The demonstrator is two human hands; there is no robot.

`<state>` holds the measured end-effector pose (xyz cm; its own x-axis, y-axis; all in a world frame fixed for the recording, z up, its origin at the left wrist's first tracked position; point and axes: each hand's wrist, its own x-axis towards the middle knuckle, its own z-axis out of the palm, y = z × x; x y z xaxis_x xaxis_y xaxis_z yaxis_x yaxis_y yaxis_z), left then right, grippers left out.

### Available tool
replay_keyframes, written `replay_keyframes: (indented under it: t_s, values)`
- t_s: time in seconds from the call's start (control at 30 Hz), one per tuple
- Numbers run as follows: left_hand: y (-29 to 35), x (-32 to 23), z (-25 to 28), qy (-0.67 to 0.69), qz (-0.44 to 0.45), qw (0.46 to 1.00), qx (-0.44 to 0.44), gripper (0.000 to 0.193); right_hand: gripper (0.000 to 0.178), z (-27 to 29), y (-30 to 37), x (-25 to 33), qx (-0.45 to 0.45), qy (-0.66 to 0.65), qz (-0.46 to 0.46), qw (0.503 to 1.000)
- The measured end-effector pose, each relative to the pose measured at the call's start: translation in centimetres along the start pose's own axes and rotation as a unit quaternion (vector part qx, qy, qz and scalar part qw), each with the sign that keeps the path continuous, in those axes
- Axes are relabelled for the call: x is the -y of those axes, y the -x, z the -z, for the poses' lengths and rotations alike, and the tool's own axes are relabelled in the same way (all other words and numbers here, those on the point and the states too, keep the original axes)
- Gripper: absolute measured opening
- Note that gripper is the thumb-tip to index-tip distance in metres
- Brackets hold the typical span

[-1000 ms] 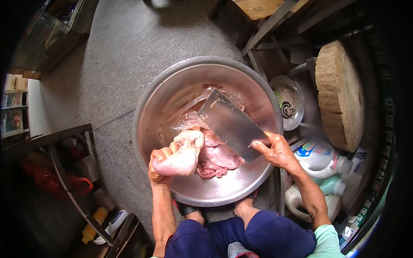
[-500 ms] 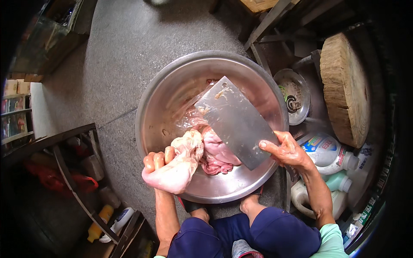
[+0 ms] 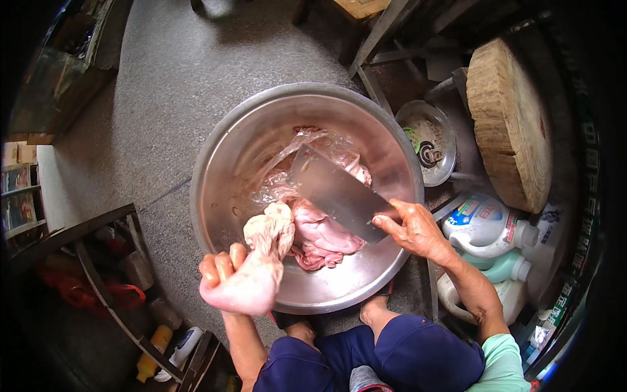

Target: The person is sitting on the floor and using a cleaver to cut raw meat into smaller pieces inside a large metal bowl. They hold the meat with one hand and slice it with the other, occasionally adjusting the pieces within the bowl.

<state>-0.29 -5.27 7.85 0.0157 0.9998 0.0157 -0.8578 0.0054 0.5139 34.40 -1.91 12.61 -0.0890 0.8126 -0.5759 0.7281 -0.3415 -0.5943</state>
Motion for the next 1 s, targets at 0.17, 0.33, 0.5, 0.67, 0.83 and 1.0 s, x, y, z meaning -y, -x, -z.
replay_keyframes:
  t_s: [0.17,0.33,0.5,0.67,0.83,1.0]
  values:
    - [0.1,-1.5,-0.9,-0.335,0.158,0.927,0.056,0.032,0.041,0.3,-2.5,-2.8,0.020,-0.106,0.011,0.994]
    - [1.5,2.2,1.3,-0.651,0.282,0.634,0.308,0.026,0.043,0.3,-3.7,-3.5,0.010,-0.061,-0.024,0.998]
    - [-1.3,5.3,2.4,-0.340,0.493,0.800,0.038,0.030,0.043,1.1,-2.4,-1.6,0.006,-0.046,-0.031,0.998]
    - [-5.9,10.3,2.4,-0.117,0.328,0.853,-0.388,0.034,0.043,0.6,-3.6,-0.5,0.019,-0.045,-0.018,0.999]
    - [-7.1,11.1,5.1,-0.151,0.241,0.840,-0.462,0.015,0.043,0.6,-4.7,-0.7,0.015,-0.013,-0.001,1.000]
    - [-5.8,7.7,3.3,-0.320,0.124,0.833,-0.433,0.018,0.041,2.4,-3.2,-1.3,-0.007,0.046,-0.013,0.999]
